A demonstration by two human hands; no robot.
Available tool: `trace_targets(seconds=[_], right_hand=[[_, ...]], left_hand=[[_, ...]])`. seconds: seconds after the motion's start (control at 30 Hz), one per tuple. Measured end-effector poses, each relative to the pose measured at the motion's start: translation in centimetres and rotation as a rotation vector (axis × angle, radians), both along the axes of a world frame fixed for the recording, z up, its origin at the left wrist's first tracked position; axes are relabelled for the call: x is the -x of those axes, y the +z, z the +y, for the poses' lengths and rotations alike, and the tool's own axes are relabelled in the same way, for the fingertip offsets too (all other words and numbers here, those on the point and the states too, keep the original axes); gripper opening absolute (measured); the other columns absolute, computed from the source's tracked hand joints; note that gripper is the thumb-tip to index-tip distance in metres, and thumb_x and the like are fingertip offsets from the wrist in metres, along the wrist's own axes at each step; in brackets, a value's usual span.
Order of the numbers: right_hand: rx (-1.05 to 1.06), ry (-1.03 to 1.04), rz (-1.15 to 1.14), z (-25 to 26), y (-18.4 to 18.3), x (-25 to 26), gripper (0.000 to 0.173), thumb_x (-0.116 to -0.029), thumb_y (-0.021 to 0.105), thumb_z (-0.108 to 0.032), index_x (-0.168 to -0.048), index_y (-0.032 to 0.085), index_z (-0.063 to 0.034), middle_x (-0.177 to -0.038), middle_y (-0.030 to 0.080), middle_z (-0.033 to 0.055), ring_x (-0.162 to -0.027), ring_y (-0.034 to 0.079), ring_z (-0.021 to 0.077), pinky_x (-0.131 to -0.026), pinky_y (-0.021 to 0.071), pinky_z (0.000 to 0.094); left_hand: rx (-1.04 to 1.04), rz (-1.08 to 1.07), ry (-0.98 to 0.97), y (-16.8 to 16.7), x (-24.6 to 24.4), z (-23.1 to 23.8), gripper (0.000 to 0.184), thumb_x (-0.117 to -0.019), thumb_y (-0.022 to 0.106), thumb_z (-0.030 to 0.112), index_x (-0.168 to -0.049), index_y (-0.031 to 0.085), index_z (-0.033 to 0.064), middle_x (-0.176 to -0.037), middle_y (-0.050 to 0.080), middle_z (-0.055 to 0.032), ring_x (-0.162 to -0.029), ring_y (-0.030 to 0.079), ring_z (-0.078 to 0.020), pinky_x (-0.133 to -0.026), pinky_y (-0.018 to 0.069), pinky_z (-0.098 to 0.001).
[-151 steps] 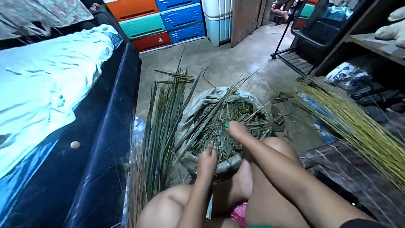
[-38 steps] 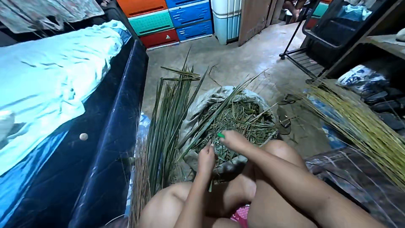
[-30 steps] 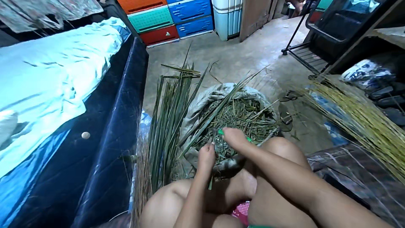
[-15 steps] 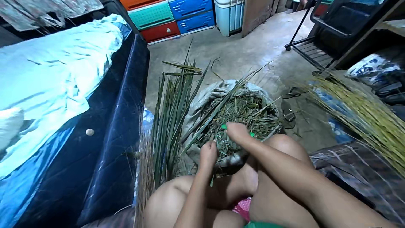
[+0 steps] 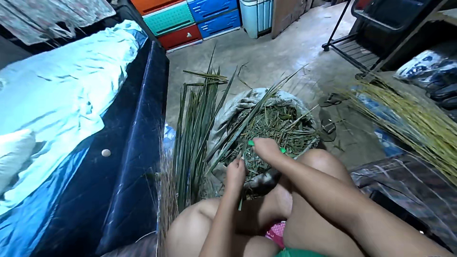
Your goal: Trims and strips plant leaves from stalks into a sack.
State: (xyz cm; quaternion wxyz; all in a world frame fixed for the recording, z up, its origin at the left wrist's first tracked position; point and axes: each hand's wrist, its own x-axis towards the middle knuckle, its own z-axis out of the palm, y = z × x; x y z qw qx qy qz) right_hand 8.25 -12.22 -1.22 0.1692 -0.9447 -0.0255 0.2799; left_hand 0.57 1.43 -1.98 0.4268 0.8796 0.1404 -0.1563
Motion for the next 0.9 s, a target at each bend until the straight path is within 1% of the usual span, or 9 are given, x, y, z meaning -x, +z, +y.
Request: trace_targets(seconds=[0.1,0.2,0.3,0.33,0.47,0.67,0.77,0.83,0.9], right_hand=[[-0.031,-0.056,0.003,-0.9,0.3,-1.3,0.038,-0.1088,0.047,-0.027,-0.134,0.060,-0.0016,-0.132,0.065,0.0241,-0.125,0.062,0.0429,-0.098,0.0492,0.0634],[-0.200,0.068,0.092,-0.4,0.5,0.7,0.037,-0.1087,0.047,-0.030,-0.121,0.065,0.0003,-0.118,0.067,0.0252,-0.113,0.065,0.0420,-0.093,0.0494,0.0633],[-0.256,0.174,0.186,0.7,0.8,2.9,0.037,-0.1095,0.045,-0.029,-0.115,0.066,0.0010,-0.111,0.067,0.0243,-0.106,0.065,0.0404,-0.088,0.0493,0.0617],[-0.228,0.181,0.175,0.9,0.9,3.2,0.037,-0.1094,0.045,-0.029,-0.116,0.065,0.0004,-0.113,0.067,0.0241,-0.109,0.066,0.0404,-0.089,0.0497,0.0618],[-0.036,0.098,0.048,0.8,0.1,1.4,0.036,-0.1077,0.049,-0.026,-0.128,0.063,-0.0002,-0.127,0.067,0.0255,-0.120,0.064,0.0452,-0.094,0.0503,0.0654],[-0.018,-0.081,0.027,-0.6,0.2,-1.3,0.037,-0.1081,0.048,-0.026,-0.133,0.061,-0.0010,-0.131,0.065,0.0248,-0.124,0.063,0.0434,-0.098,0.0498,0.0634],[-0.193,0.048,0.125,-0.2,0.7,0.9,0.037,-0.1083,0.047,-0.029,-0.120,0.065,0.0012,-0.119,0.067,0.0254,-0.114,0.065,0.0419,-0.093,0.0494,0.0634],[-0.254,0.128,0.194,0.3,1.0,2.5,0.036,-0.1092,0.045,-0.028,-0.114,0.065,0.0013,-0.111,0.066,0.0243,-0.106,0.065,0.0397,-0.088,0.0493,0.0612],[-0.217,0.151,0.183,0.7,1.1,3.2,0.036,-0.1091,0.045,-0.029,-0.115,0.065,0.0005,-0.113,0.067,0.0235,-0.109,0.066,0.0397,-0.089,0.0499,0.0616]], left_hand=[[0.001,-0.013,0.002,0.2,0.2,0.0,0.044,-0.1137,0.035,0.026,-0.144,0.058,0.0043,-0.077,0.067,-0.0068,-0.063,0.058,-0.0156,-0.067,0.0496,-0.0356],[-0.009,-0.038,0.026,-0.5,0.0,0.7,0.043,-0.1133,0.036,0.025,-0.137,0.063,0.0009,-0.079,0.067,-0.0085,-0.067,0.060,-0.0175,-0.071,0.0511,-0.0379],[-0.042,-0.030,0.050,-0.6,-0.4,1.1,0.041,-0.1104,0.036,0.019,-0.097,0.068,-0.0024,-0.078,0.066,-0.0102,-0.072,0.063,-0.0208,-0.073,0.0513,-0.0435],[-0.050,-0.019,0.046,-0.5,-0.4,1.1,0.042,-0.1102,0.035,0.019,-0.095,0.068,-0.0024,-0.078,0.067,-0.0106,-0.074,0.064,-0.0217,-0.075,0.0516,-0.0448],[-0.034,-0.027,0.003,-0.4,-0.1,0.5,0.042,-0.1130,0.037,0.024,-0.137,0.063,0.0008,-0.079,0.069,-0.0095,-0.069,0.062,-0.0185,-0.074,0.0529,-0.0390],[-0.029,-0.061,0.010,-0.3,0.3,0.3,0.041,-0.1120,0.041,0.025,-0.143,0.060,0.0049,-0.073,0.068,-0.0063,-0.063,0.061,-0.0156,-0.070,0.0531,-0.0369],[-0.047,-0.063,0.054,-0.6,-0.1,0.8,0.039,-0.1110,0.045,0.027,-0.132,0.068,0.0025,-0.081,0.070,-0.0103,-0.071,0.065,-0.0198,-0.076,0.0543,-0.0417],[-0.064,-0.067,0.078,-0.8,-0.4,0.8,0.038,-0.1092,0.045,0.024,-0.101,0.074,0.0004,-0.077,0.069,-0.0102,-0.072,0.066,-0.0219,-0.075,0.0534,-0.0455],[-0.096,-0.054,0.063,-0.7,-0.3,0.8,0.041,-0.1089,0.042,0.022,-0.090,0.072,0.0012,-0.077,0.069,-0.0105,-0.075,0.067,-0.0241,-0.076,0.0527,-0.0487]])
